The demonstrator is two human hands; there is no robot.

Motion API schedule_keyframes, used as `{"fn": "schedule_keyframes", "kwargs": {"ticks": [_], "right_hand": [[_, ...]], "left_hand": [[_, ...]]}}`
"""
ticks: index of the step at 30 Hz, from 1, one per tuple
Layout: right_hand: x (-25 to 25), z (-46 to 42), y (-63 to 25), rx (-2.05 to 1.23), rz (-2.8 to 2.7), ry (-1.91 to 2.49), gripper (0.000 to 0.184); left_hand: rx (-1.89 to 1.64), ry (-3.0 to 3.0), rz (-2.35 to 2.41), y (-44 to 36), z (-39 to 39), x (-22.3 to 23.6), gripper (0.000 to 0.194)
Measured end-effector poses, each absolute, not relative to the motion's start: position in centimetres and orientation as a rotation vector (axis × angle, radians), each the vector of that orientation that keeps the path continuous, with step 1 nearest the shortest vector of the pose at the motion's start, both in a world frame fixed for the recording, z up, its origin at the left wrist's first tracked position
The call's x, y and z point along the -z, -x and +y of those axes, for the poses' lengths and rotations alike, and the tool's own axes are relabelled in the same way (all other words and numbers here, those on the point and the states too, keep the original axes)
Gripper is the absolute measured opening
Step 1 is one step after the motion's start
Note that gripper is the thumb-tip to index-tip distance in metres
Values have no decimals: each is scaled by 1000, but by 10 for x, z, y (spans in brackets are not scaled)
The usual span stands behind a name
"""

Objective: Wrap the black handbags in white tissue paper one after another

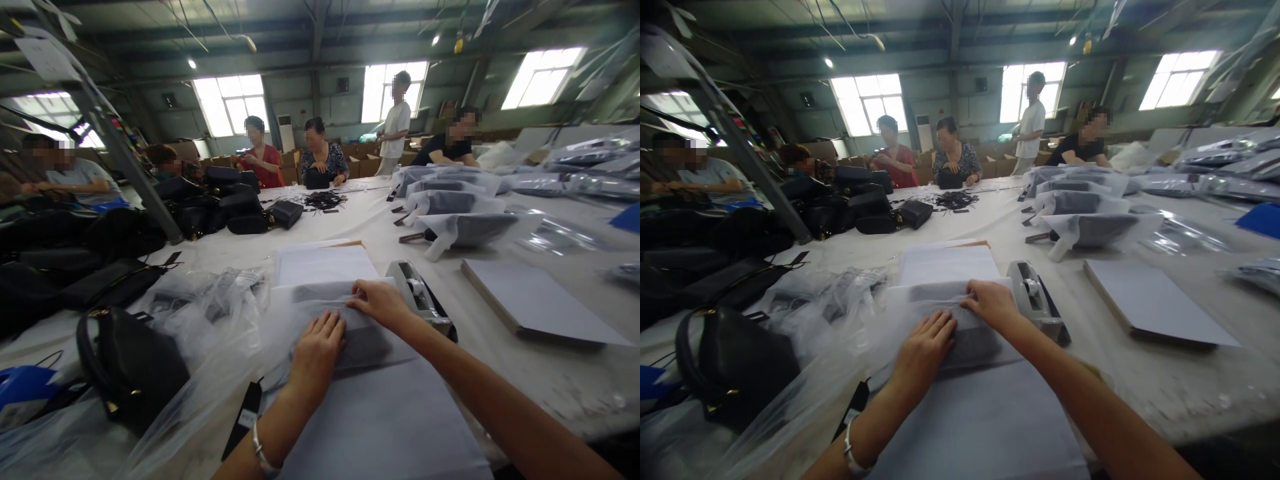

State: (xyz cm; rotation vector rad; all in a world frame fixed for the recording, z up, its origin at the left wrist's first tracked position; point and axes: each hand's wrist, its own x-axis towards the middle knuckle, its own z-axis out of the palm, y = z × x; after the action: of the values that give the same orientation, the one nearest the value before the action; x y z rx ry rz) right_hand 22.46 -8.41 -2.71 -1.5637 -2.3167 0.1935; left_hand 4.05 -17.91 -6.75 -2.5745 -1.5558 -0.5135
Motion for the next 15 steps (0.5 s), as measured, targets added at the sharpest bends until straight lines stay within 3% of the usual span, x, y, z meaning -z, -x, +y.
{"fn": "schedule_keyframes", "kwargs": {"ticks": [4, 8, 12, 15], "right_hand": [[23, -77, -244, 37, -2269, 1584, 19], [29, -86, -298, 168, -2065, 1573, 28], [47, -116, -362, 86, -1773, 1684, 32], [59, -138, -383, -160, -1655, 1854, 35]], "left_hand": [[413, 2586, -1643, -39, -172, 67, 42], [338, 2595, -1695, -34, -170, 60, 45], [333, 2596, -1669, -31, -168, 65, 46], [334, 2581, -1633, -30, -167, 71, 47]]}}
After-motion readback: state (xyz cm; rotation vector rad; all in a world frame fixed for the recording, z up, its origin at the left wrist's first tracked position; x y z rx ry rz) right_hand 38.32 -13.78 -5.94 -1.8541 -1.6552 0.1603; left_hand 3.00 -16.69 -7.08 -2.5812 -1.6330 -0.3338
